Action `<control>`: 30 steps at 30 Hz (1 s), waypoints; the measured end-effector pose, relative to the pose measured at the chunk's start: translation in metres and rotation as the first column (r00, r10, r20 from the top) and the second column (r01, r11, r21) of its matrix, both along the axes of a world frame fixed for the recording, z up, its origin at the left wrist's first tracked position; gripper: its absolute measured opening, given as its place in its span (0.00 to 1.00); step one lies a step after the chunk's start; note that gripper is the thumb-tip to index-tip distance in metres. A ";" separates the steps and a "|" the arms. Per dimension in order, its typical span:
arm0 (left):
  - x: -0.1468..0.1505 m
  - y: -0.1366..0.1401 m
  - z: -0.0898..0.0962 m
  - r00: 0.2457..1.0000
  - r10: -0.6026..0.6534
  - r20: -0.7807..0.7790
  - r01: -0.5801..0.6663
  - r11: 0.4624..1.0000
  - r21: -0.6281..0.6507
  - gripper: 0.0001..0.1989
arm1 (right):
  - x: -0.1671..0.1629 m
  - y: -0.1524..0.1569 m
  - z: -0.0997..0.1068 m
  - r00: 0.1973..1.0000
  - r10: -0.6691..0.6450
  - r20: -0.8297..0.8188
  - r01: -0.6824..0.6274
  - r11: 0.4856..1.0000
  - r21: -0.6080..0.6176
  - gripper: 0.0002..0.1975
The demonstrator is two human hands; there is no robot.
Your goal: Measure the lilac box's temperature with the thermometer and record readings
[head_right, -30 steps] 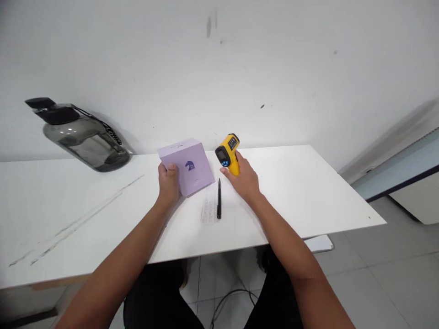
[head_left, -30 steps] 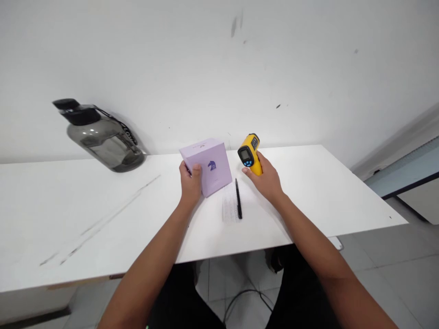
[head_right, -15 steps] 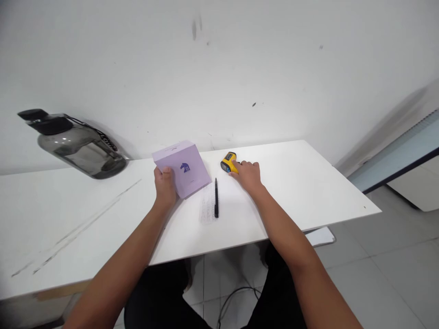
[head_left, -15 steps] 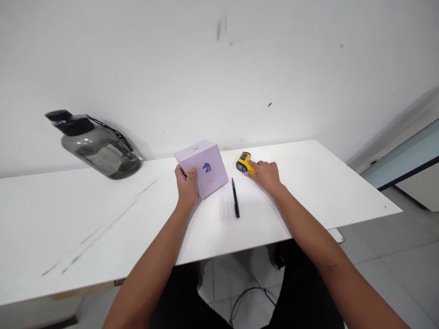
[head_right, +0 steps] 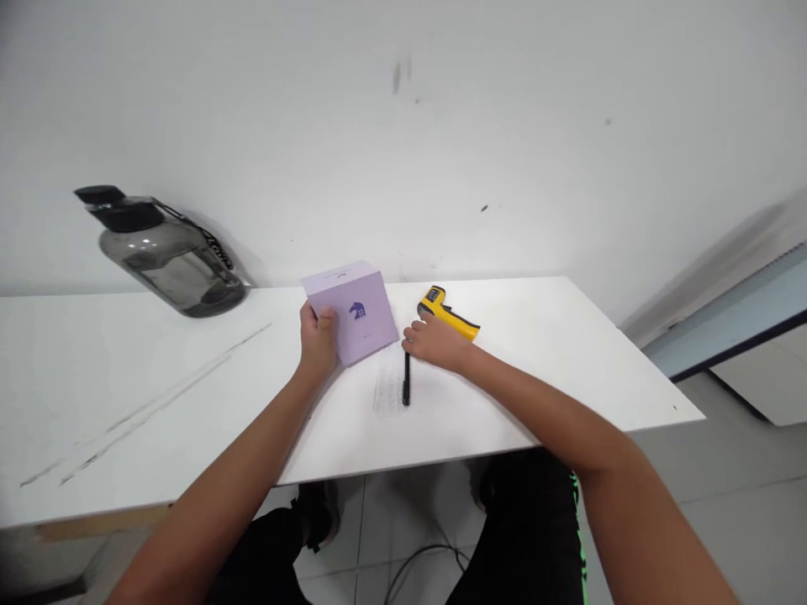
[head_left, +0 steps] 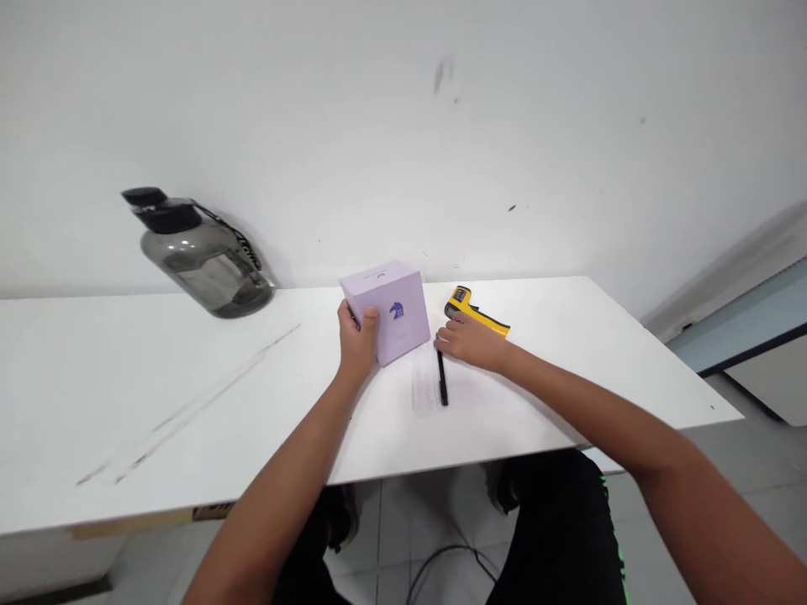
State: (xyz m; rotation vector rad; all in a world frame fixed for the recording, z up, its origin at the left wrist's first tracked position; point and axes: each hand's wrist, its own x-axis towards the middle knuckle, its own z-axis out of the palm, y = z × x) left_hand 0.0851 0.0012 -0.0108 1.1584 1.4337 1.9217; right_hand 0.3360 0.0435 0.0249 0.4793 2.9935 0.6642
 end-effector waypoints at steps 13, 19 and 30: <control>0.004 0.002 0.000 0.999 -0.006 0.044 0.007 1.000 -0.017 0.42 | 0.028 -0.051 -0.012 0.714 -0.364 -0.598 -0.027 0.839 -0.543 0.14; 0.004 0.000 0.001 0.998 -0.036 0.043 0.035 0.999 0.014 0.40 | 0.015 -0.059 -0.032 0.504 -0.759 -0.413 -0.292 0.300 -0.908 0.27; 0.005 0.001 0.002 0.997 -0.041 0.062 0.041 0.999 0.005 0.41 | 0.002 -0.063 -0.031 0.457 -0.821 -0.341 -0.092 0.338 -0.937 0.24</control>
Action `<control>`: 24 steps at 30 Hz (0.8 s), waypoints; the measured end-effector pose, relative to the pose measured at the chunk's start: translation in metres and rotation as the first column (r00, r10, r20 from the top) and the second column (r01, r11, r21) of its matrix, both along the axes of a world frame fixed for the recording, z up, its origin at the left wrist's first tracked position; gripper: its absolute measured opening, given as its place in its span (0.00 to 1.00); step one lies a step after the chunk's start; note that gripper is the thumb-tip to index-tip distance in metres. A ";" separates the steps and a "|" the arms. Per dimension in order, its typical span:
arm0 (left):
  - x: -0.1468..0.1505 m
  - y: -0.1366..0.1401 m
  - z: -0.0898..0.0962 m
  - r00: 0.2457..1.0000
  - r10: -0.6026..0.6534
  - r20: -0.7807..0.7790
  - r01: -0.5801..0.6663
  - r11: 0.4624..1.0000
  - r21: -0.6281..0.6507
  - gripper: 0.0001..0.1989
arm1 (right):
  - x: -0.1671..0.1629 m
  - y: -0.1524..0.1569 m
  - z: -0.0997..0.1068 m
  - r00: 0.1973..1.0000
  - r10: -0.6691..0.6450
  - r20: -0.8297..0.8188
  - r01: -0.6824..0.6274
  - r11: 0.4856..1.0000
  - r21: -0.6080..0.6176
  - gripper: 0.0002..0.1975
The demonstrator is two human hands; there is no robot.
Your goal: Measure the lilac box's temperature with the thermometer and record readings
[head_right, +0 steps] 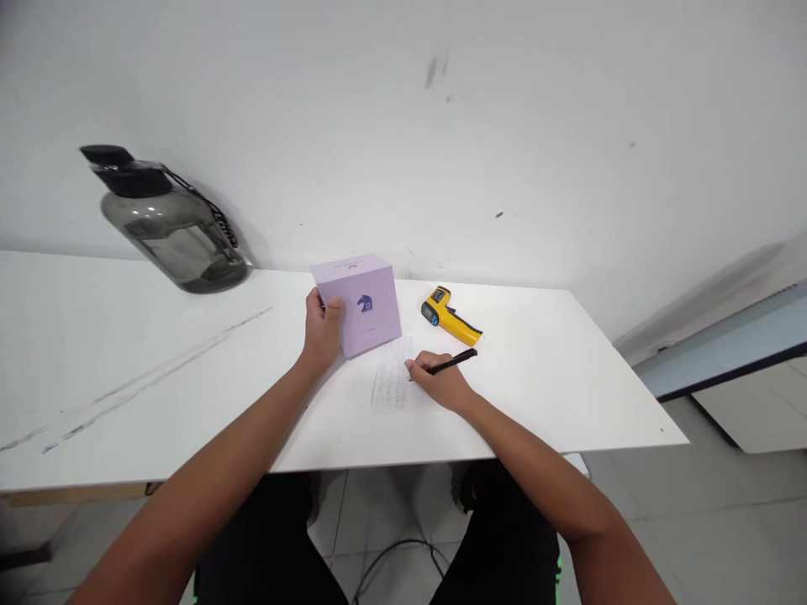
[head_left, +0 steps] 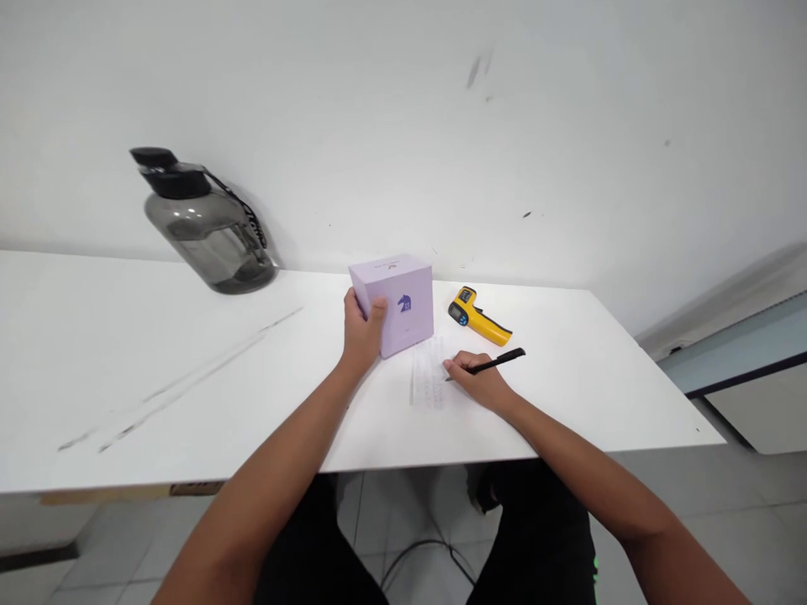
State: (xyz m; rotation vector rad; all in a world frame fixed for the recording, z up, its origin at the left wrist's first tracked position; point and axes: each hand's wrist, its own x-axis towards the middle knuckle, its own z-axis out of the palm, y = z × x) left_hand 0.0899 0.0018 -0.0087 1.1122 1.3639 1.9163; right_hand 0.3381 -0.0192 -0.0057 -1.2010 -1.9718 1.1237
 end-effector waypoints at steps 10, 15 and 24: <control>0.001 0.001 -0.001 0.998 0.046 -0.036 -0.045 0.999 0.022 0.37 | -0.001 -0.002 0.002 0.998 -0.008 0.067 0.005 0.999 0.047 0.22; 0.004 -0.001 0.000 0.999 0.041 -0.016 -0.040 0.999 0.020 0.34 | 0.001 0.000 0.003 0.997 0.030 0.074 -0.032 0.999 0.027 0.21; 0.004 -0.002 0.001 0.999 0.040 -0.026 -0.040 0.999 0.006 0.34 | 0.000 -0.002 0.005 0.997 -0.005 0.077 -0.001 0.998 0.068 0.23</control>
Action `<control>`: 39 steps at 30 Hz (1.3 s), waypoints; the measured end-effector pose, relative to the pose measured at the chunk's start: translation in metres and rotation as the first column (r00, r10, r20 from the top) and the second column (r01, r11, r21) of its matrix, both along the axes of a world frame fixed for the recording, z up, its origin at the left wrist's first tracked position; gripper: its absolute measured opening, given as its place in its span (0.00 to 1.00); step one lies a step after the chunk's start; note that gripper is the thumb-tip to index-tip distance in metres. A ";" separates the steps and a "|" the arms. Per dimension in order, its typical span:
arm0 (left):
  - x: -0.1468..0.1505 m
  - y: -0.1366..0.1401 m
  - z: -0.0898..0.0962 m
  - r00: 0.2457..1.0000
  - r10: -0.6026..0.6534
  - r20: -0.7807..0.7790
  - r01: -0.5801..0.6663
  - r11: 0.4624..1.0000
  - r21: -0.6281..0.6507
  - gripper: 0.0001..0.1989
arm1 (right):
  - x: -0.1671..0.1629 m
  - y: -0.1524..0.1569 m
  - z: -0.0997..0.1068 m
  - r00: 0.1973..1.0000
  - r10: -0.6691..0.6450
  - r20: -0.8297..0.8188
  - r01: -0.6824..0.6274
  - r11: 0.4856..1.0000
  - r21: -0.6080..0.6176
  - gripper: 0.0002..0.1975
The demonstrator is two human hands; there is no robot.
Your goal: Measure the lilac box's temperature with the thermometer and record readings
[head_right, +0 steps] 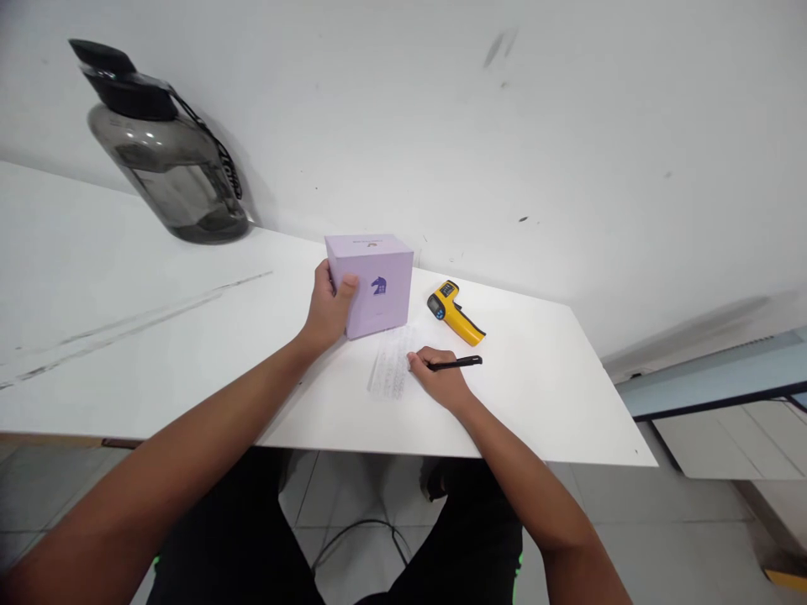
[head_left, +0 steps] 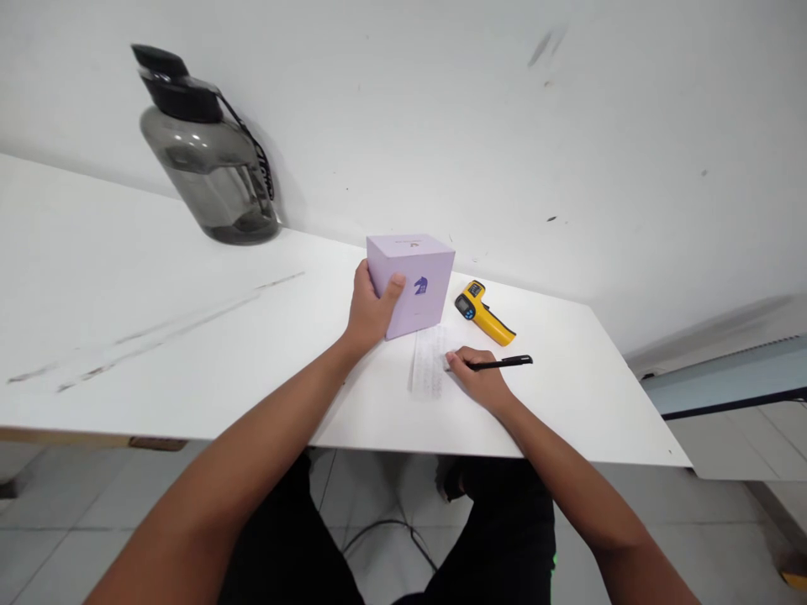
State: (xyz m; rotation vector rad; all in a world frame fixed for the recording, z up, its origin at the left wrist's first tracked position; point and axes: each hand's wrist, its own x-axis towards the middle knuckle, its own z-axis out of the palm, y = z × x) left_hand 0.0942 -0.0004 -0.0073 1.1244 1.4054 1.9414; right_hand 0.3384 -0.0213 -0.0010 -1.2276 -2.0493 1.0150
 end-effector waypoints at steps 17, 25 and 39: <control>-0.002 0.002 -0.002 1.000 -0.012 0.009 0.012 1.000 0.022 0.36 | 0.002 -0.001 -0.001 0.997 0.003 -0.073 -0.004 1.000 -0.003 0.24; -0.004 0.002 -0.002 0.999 -0.040 0.020 0.040 0.999 0.025 0.37 | 0.002 0.002 -0.003 0.997 0.036 -0.072 -0.037 0.999 -0.012 0.25; -0.005 0.003 -0.002 0.999 -0.043 0.017 0.042 0.999 0.034 0.36 | 0.002 0.002 -0.005 0.997 0.015 -0.072 -0.015 1.000 0.000 0.26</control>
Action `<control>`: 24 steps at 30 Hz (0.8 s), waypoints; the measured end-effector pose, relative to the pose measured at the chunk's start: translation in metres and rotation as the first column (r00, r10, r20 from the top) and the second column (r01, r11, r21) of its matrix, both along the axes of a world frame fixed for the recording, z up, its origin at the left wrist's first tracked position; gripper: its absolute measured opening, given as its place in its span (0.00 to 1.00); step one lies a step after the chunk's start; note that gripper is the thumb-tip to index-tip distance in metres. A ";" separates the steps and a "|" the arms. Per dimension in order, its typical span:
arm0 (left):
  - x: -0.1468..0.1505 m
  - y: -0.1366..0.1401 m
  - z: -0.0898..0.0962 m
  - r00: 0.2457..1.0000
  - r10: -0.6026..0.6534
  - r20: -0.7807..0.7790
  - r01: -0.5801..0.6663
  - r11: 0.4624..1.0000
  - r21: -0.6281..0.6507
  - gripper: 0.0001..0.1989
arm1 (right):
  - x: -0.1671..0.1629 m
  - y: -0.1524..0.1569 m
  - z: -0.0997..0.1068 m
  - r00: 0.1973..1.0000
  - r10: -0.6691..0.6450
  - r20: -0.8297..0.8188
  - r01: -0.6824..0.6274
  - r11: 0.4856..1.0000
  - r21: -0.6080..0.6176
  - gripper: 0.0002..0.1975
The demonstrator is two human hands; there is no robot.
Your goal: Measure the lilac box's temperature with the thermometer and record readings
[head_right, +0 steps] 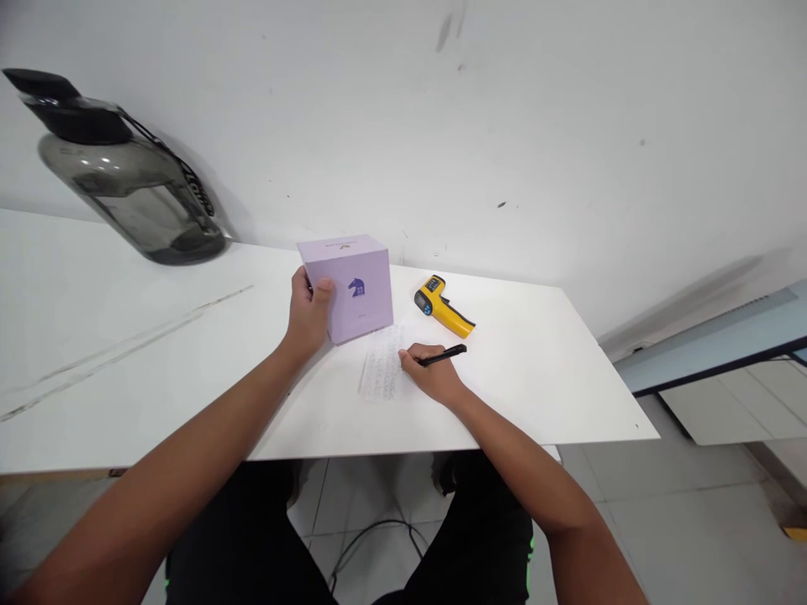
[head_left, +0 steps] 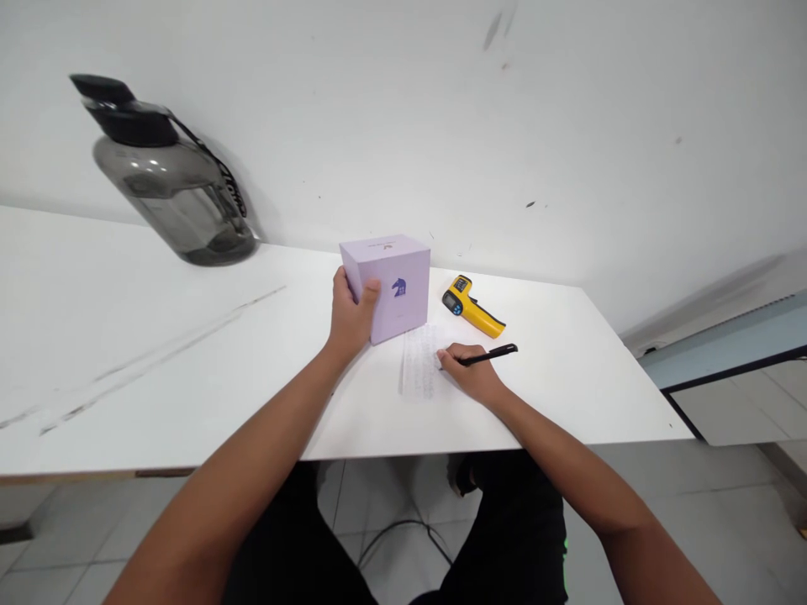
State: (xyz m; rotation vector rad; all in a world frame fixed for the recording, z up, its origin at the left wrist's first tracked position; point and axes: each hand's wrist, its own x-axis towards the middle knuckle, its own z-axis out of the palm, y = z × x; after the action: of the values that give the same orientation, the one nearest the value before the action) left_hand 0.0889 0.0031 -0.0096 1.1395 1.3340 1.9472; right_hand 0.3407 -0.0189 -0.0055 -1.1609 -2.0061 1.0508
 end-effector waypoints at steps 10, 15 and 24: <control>0.000 -0.001 0.000 1.000 0.027 -0.013 -0.028 0.999 -0.017 0.36 | 0.003 0.011 -0.001 0.981 -0.100 -0.167 0.069 0.980 -0.186 0.25; 0.001 -0.001 0.001 0.999 0.022 -0.031 -0.023 0.999 -0.026 0.38 | 0.005 0.024 0.003 0.924 -0.062 -0.377 -0.095 0.918 -0.384 0.29; 0.001 -0.002 0.001 1.000 0.009 -0.022 -0.010 0.999 -0.043 0.40 | 0.009 0.009 -0.005 0.979 -0.145 -0.144 0.169 0.971 0.167 0.22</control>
State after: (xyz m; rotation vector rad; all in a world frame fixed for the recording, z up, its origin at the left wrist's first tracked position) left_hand 0.0897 0.0014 -0.0086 1.1384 1.3887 1.9088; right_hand 0.3502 -0.0102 -0.0107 -1.1060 -1.8322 0.8274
